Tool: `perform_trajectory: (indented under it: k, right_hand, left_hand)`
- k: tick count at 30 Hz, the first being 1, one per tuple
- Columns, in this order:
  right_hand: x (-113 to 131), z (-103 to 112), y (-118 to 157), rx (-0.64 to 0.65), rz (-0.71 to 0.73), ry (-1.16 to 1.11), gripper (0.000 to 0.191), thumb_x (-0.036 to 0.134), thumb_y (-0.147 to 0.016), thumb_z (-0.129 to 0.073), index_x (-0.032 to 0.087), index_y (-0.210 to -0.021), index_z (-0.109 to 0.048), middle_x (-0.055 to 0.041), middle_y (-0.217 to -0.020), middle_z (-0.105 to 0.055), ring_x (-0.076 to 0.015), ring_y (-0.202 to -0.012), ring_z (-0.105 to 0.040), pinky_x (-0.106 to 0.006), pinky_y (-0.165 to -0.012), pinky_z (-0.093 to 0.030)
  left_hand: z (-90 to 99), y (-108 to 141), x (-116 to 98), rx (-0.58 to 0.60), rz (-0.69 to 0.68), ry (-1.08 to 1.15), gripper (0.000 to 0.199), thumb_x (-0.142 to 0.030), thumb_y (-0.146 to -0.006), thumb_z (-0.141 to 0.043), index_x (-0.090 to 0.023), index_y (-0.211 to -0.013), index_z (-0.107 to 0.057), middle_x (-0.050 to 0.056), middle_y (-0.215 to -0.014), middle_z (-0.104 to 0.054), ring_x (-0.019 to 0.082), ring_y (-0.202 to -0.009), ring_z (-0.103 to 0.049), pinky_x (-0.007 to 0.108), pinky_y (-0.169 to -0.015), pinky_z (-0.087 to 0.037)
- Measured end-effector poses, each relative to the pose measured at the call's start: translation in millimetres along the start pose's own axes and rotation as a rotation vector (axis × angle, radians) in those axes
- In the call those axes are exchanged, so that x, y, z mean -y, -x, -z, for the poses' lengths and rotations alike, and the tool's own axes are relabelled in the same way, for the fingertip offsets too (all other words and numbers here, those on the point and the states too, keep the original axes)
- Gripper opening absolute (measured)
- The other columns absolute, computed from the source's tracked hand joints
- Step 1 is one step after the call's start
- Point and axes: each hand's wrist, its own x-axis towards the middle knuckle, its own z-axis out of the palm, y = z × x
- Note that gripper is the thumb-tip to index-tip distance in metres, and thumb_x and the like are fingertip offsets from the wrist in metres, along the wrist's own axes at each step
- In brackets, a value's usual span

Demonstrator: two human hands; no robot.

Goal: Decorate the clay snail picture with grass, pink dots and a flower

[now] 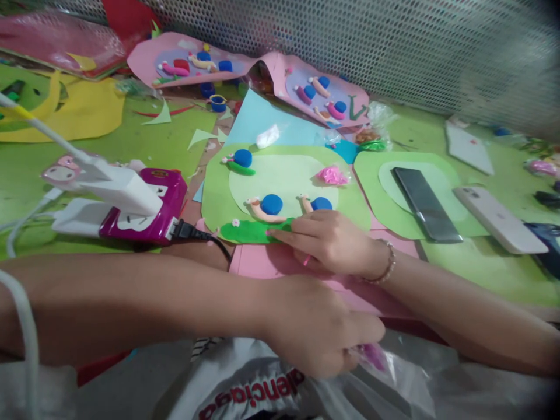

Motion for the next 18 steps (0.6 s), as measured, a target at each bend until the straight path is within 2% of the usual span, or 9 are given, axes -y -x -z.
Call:
perform_trajectory:
  k: [7,10,14,18]
  right_hand:
    - [5,3,-2,0.068,0.011,0.167,0.031,0.014,-0.093,-0.034,0.010,-0.113,-0.057,-0.0026,-0.071,-0.058,-0.0112,-0.055,-0.048,-0.028,-0.051,-0.030]
    - [8,5,-4,0.118,-0.027,0.133,0.032,0.013,-0.092,-0.034,0.009,-0.111,-0.059,-0.0043,-0.078,-0.062,-0.0113,-0.058,-0.050,-0.028,-0.052,-0.030]
    - [10,4,-6,0.261,-0.102,0.039,0.034,0.016,-0.093,-0.032,0.010,-0.112,-0.059,-0.0080,-0.095,-0.064,-0.0124,-0.065,-0.054,-0.028,-0.050,-0.027]
    - [3,17,-1,0.243,-0.055,0.022,0.038,0.018,-0.094,-0.029,0.015,-0.125,-0.051,-0.0069,-0.099,-0.063,-0.0117,-0.064,-0.054,-0.027,-0.051,-0.030]
  left_hand:
    - [4.3,0,-2,0.095,0.052,0.022,0.012,-0.027,-0.084,-0.041,-0.018,-0.086,-0.048,0.001,-0.066,-0.058,0.016,-0.060,-0.054,0.027,-0.049,-0.034]
    - [6.0,0,-1,0.152,0.066,0.040,0.004,-0.023,-0.081,-0.044,-0.019,-0.082,-0.046,0.000,-0.066,-0.058,0.016,-0.057,-0.054,0.027,-0.050,-0.035]
    - [7.4,1,-1,0.166,0.079,0.059,0.006,-0.024,-0.082,-0.042,-0.020,-0.080,-0.045,0.000,-0.065,-0.057,0.017,-0.058,-0.055,0.027,-0.052,-0.037]
    - [9.7,2,-2,0.156,0.086,0.062,0.009,-0.025,-0.084,-0.038,-0.020,-0.082,-0.045,0.001,-0.069,-0.060,0.017,-0.063,-0.057,0.027,-0.057,-0.039]
